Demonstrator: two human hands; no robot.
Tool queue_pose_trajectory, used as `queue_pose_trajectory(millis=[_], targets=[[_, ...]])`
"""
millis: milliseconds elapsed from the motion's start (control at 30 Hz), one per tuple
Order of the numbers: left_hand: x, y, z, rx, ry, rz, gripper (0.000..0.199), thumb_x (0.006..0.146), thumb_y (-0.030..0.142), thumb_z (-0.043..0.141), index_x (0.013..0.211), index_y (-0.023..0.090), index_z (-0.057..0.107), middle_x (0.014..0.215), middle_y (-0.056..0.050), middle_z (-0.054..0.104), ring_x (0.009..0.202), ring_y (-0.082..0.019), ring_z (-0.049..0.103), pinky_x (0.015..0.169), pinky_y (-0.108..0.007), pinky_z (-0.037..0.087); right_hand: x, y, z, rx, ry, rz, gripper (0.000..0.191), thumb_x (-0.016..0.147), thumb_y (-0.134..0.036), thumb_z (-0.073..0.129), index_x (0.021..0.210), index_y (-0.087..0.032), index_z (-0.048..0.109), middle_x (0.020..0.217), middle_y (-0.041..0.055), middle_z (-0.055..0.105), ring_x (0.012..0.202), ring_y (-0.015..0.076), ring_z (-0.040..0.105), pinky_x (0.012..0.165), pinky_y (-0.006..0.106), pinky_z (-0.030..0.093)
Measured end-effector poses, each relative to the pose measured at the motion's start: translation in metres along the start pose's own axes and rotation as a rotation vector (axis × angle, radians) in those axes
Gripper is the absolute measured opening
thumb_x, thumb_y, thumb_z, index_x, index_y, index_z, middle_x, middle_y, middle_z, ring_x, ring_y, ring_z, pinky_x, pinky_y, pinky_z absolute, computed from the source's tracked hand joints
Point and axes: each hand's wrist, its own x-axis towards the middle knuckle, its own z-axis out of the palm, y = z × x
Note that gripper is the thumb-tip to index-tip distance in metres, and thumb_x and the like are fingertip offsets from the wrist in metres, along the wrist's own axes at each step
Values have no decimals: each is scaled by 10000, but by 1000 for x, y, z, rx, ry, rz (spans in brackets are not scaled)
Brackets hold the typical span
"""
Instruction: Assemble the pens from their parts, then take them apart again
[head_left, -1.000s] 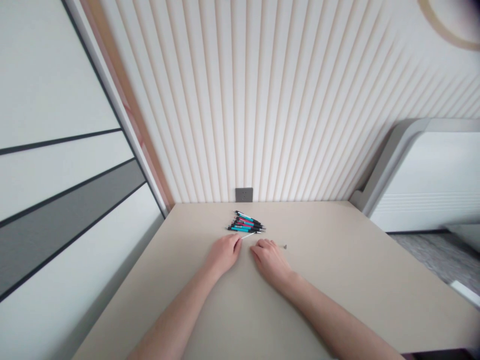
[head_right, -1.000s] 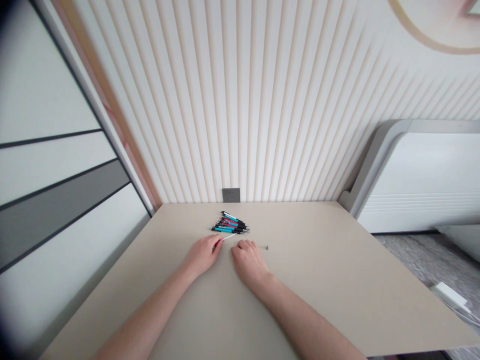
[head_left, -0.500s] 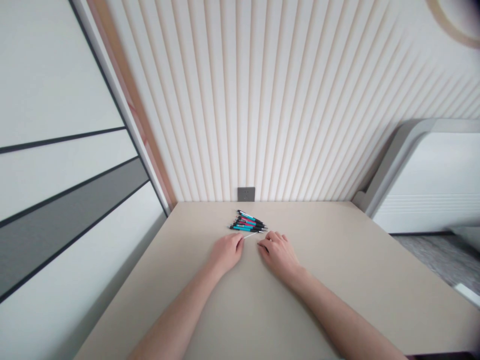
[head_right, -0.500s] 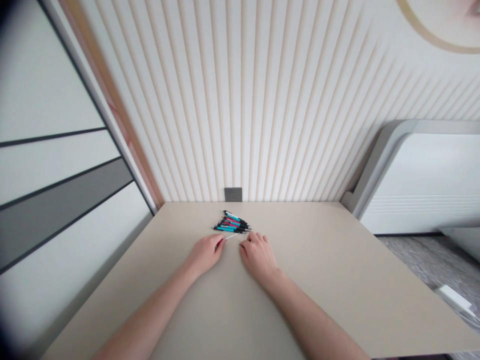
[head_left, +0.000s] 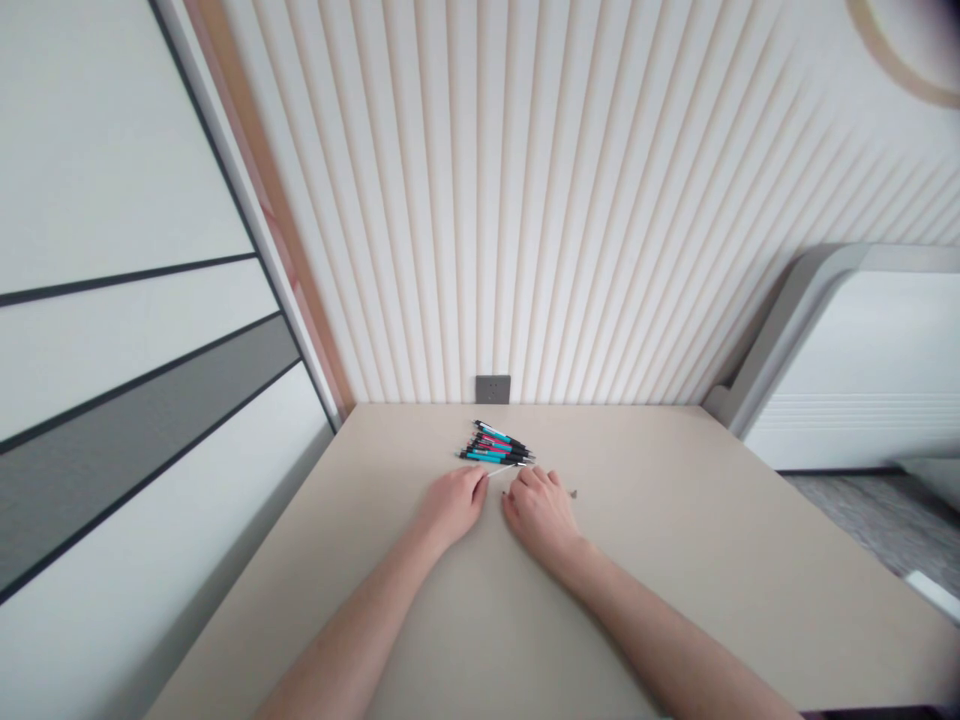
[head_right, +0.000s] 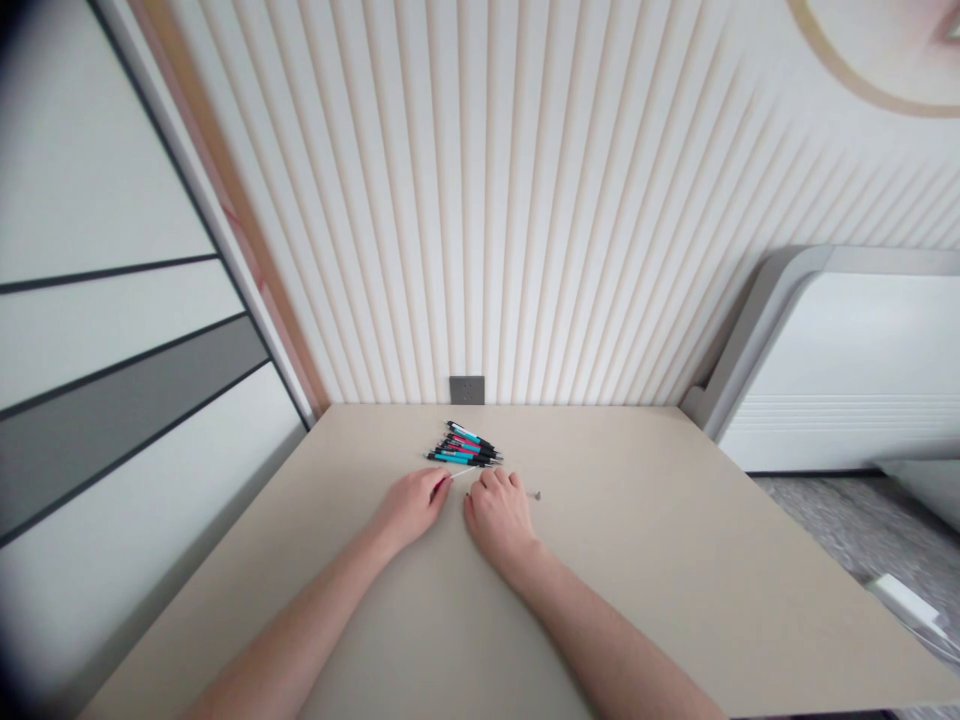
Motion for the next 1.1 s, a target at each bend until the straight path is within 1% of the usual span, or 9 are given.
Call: queue_pose_trajectory(millis=[300, 433, 567, 700, 767, 800, 900, 967, 1100], targets=[[0, 0, -1, -54, 24, 38, 261, 972, 290, 401, 862, 207, 622, 871, -58, 689, 820, -201, 638, 743, -279, 455, -2, -2, 0, 91, 98, 75, 358, 985, -363, 404, 865, -196, 696, 966, 95, 646, 970, 230, 554, 860, 360, 357], [0, 7, -4, -168, 22, 156, 289, 986, 291, 370, 864, 205, 616, 858, -54, 678, 813, -187, 632, 749, -270, 462, -2, 3, -1, 335, 224, 113, 297, 977, -352, 426, 932, -231, 694, 1039, 66, 639, 983, 201, 569, 878, 324, 381], [-2, 15, -5, -279, 7, 236, 299, 998, 295, 354, 915, 199, 624, 880, -59, 677, 829, -177, 631, 764, -259, 471, 0, 6, -5, 684, 315, 102, 329, 966, -370, 417, 835, -199, 666, 925, 61, 659, 885, 178, 601, 809, 275, 436], [-2, 12, -5, -297, 62, 229, 262, 993, 309, 390, 1105, 196, 598, 1036, -78, 671, 961, -194, 625, 877, -297, 470, 2, 23, -20, 942, 500, 211, 357, 967, -421, 371, 887, -184, 625, 893, 64, 673, 799, 169, 605, 758, 276, 462], [-1, 7, -6, -290, 130, 190, 268, 986, 312, 406, 1158, 196, 576, 1078, -87, 651, 998, -201, 612, 916, -320, 465, 2, 36, -26, 989, 586, 294, 383, 965, -450, 357, 920, -172, 616, 912, 79, 677, 764, 163, 601, 746, 280, 469], [0, 4, -7, -288, 166, 169, 275, 986, 303, 400, 1180, 198, 564, 1091, -91, 639, 1021, -204, 603, 935, -329, 462, 2, 43, -27, 985, 590, 318, 388, 958, -462, 367, 949, -168, 620, 906, 80, 681, 743, 161, 597, 722, 275, 468], [4, -5, -11, -322, 269, 103, 319, 983, 253, 363, 1258, 200, 516, 1147, -107, 605, 1113, -214, 562, 999, -352, 433, -2, 50, -21, 878, 437, 305, 397, 936, -462, 409, 1052, -163, 642, 764, 44, 677, 652, 157, 575, 640, 252, 442], [7, -9, -12, -430, 309, 11, 340, 976, 263, 375, 1288, 190, 488, 1100, -106, 625, 1058, -213, 592, 970, -360, 455, -5, 44, -15, 746, 296, 244, 381, 932, -428, 416, 1076, -176, 662, 685, 18, 659, 606, 151, 559, 608, 237, 412], [11, -12, -11, -953, 321, -180, 386, 927, 390, 505, 1238, 166, 460, 908, -73, 686, 798, -184, 662, 782, -339, 531, -9, 17, -5, 540, 113, 148, 289, 928, -326, 428, 1023, -226, 682, 689, -6, 678, 602, 135, 577, 587, 214, 361]])
